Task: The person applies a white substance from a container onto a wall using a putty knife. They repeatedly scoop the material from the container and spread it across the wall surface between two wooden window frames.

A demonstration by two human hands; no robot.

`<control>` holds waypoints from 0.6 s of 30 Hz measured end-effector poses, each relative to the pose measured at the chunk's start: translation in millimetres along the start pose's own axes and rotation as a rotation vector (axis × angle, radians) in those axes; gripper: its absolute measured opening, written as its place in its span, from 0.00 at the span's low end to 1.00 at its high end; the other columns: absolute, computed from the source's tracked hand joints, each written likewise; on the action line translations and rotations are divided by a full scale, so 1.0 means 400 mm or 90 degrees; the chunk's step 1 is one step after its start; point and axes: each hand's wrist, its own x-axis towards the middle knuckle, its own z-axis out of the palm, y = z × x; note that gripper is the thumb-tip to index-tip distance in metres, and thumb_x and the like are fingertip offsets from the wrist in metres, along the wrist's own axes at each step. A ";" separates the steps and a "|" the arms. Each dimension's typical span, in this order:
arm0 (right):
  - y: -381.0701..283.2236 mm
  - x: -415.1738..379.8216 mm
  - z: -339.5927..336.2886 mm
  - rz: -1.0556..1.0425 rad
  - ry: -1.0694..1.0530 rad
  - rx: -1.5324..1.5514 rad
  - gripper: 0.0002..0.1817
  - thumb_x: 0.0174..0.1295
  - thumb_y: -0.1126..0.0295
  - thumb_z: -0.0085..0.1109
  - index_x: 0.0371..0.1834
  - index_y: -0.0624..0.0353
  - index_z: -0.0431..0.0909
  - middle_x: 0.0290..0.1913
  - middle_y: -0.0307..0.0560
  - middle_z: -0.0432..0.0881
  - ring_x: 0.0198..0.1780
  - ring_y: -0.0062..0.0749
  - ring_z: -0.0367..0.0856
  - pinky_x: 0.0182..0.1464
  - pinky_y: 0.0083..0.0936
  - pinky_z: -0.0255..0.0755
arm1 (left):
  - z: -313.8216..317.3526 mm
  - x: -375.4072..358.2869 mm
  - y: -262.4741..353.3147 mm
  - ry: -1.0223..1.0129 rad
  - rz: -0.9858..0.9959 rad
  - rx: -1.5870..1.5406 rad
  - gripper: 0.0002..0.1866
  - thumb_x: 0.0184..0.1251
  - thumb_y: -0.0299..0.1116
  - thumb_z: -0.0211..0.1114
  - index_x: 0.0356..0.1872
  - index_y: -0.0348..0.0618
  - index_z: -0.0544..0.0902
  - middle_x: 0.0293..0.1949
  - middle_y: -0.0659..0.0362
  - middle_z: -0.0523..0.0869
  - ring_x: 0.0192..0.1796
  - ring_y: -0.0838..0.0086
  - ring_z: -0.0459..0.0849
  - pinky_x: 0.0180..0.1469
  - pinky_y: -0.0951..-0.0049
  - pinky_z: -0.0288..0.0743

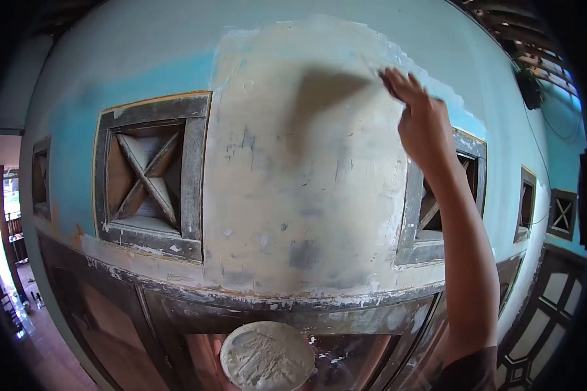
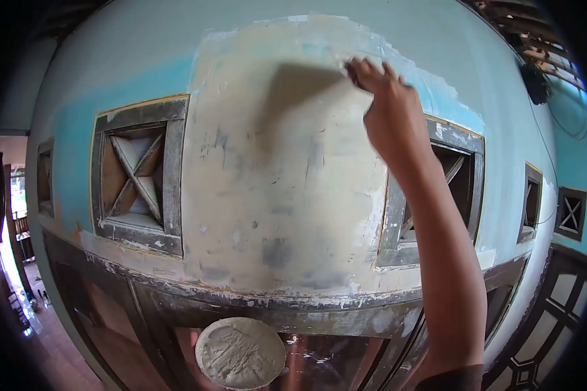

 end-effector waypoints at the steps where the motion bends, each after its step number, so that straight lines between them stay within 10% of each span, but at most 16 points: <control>1: 0.043 0.029 0.038 0.020 0.043 0.001 0.35 0.53 0.91 0.44 0.65 0.56 0.78 0.67 0.55 0.78 0.70 0.60 0.72 0.72 0.46 0.68 | 0.002 0.000 -0.005 -0.007 -0.005 -0.006 0.43 0.74 0.68 0.48 0.74 0.39 0.68 0.72 0.44 0.72 0.70 0.43 0.72 0.70 0.36 0.68; 12: -0.010 -0.205 0.011 0.008 -0.242 0.044 0.37 0.54 0.92 0.45 0.69 0.59 0.74 0.73 0.55 0.71 0.77 0.59 0.63 0.77 0.53 0.59 | -0.003 -0.040 -0.026 -0.043 -0.083 -0.047 0.46 0.72 0.70 0.47 0.74 0.39 0.67 0.73 0.43 0.70 0.71 0.40 0.69 0.70 0.32 0.66; 18: 0.028 -0.035 0.035 0.011 -0.025 0.094 0.35 0.54 0.90 0.44 0.67 0.57 0.76 0.68 0.57 0.76 0.71 0.62 0.70 0.73 0.46 0.68 | 0.015 -0.039 -0.029 -0.083 -0.094 -0.065 0.47 0.71 0.72 0.47 0.75 0.39 0.66 0.73 0.42 0.69 0.72 0.38 0.68 0.70 0.30 0.64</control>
